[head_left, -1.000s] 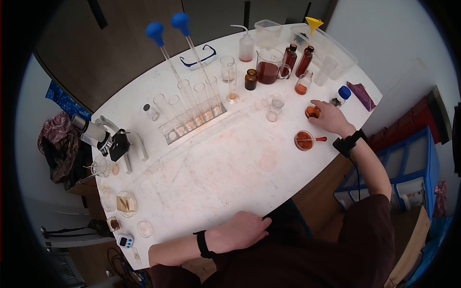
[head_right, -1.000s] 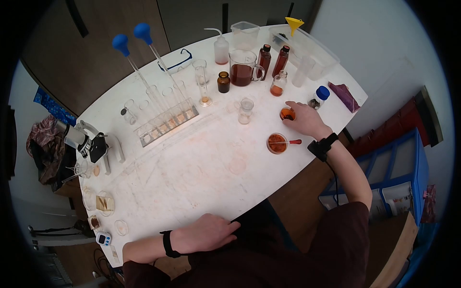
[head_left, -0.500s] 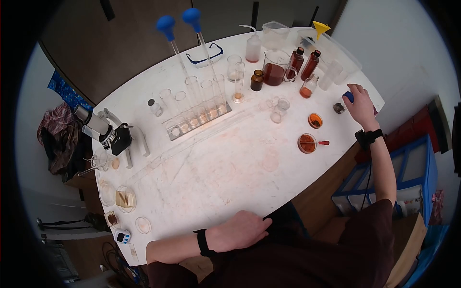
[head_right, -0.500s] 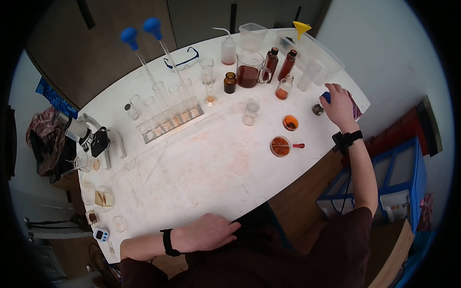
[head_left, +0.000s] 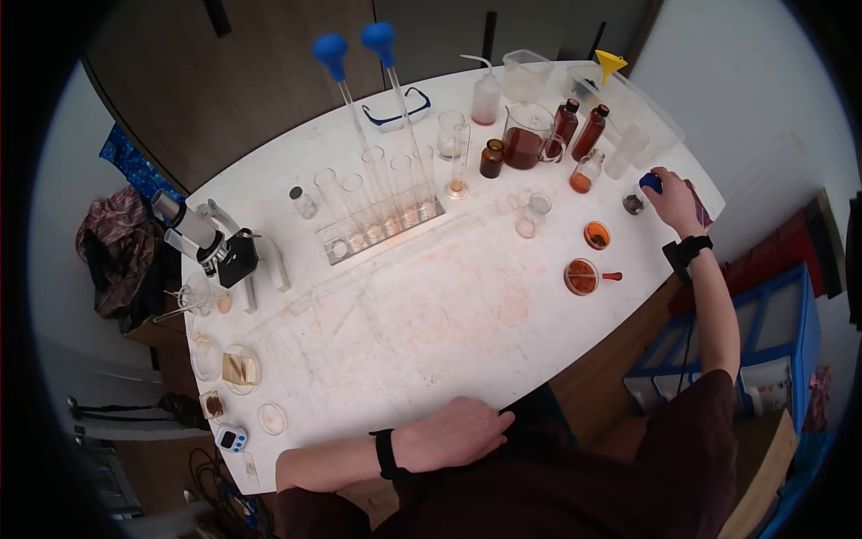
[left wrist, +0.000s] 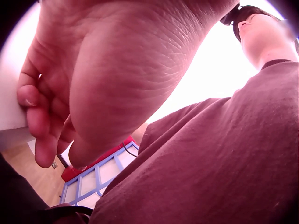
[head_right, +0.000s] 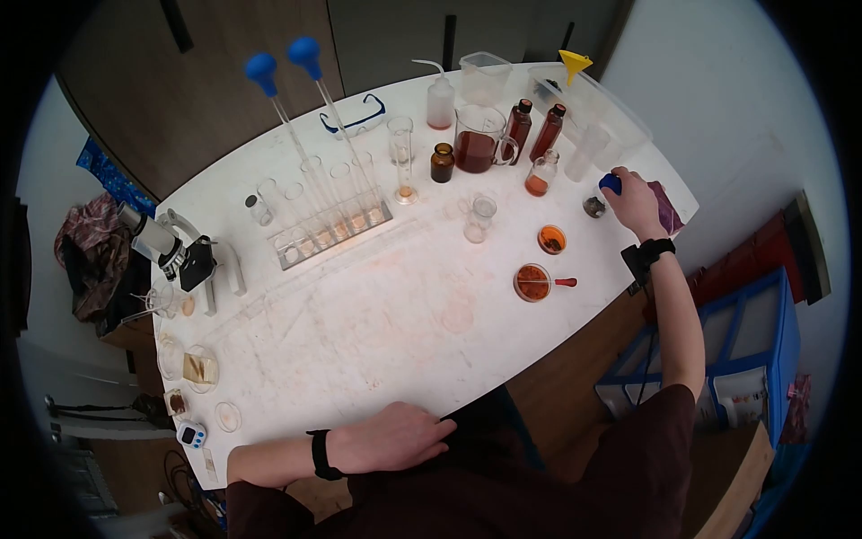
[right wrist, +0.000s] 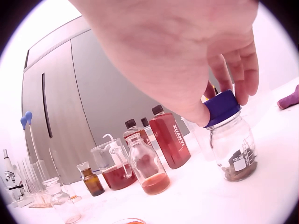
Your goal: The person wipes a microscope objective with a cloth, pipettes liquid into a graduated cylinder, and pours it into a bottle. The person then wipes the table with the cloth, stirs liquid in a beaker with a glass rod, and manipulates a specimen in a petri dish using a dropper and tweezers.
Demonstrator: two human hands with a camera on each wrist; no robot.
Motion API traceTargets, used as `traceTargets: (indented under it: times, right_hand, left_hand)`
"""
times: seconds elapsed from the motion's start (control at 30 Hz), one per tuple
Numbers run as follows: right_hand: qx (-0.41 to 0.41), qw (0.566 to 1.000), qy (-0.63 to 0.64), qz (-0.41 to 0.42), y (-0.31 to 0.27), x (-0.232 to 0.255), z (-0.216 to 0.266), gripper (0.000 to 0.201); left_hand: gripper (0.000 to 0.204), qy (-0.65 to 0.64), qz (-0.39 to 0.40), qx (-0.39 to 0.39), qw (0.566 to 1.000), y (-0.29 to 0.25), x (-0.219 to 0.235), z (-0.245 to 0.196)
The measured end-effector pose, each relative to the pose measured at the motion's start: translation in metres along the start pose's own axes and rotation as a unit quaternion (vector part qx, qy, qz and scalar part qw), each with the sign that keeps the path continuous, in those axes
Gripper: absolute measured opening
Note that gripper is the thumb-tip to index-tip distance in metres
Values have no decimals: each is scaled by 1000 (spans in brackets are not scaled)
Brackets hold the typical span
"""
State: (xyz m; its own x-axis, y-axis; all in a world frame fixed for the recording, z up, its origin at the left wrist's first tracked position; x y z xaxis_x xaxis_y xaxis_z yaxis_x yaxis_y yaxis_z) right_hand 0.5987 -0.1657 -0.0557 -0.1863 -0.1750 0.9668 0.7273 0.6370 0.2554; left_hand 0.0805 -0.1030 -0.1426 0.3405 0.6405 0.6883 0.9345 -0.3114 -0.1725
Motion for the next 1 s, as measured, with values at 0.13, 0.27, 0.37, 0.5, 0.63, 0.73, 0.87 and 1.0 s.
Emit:
traceTargets:
  times: [0.13,0.27,0.37,0.5,0.63,0.73,0.87,1.0]
  right_hand:
    - [5,1000,7,15,9,-1,14,49]
    - [40,998,-26,-34,14,8,39,51]
    - [99,993,1,-64,16,18,71,52]
    - [152,987,25,-38,23,14,109,52]
    - [165,985,3,-48,35,-2,122,48]
    - [155,987,6,-46,38,-1,127,45]
    - [151,988,20,-25,42,-4,125,44]
    - [150,989,18,-6,38,1,122,45]
  left_hand:
    - [25,-8,-20,-7,1000,0,2,-2]
    - [25,-7,-19,-9,1000,-1,6,-3]
    - [25,-9,-2,-5,1000,-2,7,-3]
    - [27,-8,-1,-8,1000,0,1,0]
    - [27,-8,1,-4,1000,0,1,1]
    - [28,-10,3,-3,1000,0,-1,2]
    - [27,-17,-13,-15,1000,-1,-2,4]
    - [27,-13,-32,-27,999,-2,-2,4]
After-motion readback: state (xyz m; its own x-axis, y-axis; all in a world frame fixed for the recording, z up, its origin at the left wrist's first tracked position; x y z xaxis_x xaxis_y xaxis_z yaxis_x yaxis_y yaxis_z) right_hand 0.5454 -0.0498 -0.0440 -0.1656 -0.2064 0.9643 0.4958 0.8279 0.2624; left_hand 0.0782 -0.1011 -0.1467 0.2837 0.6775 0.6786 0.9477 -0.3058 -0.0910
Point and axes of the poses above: each hand's wrist, its own y-axis towards the middle knuckle, its own x-axis out of the back of the hand, z = x × y, the point moved 6 cm from there along y, towards the middle knuckle, and after that the axes turned 3 degrees about -y, right-handed, at the moved point
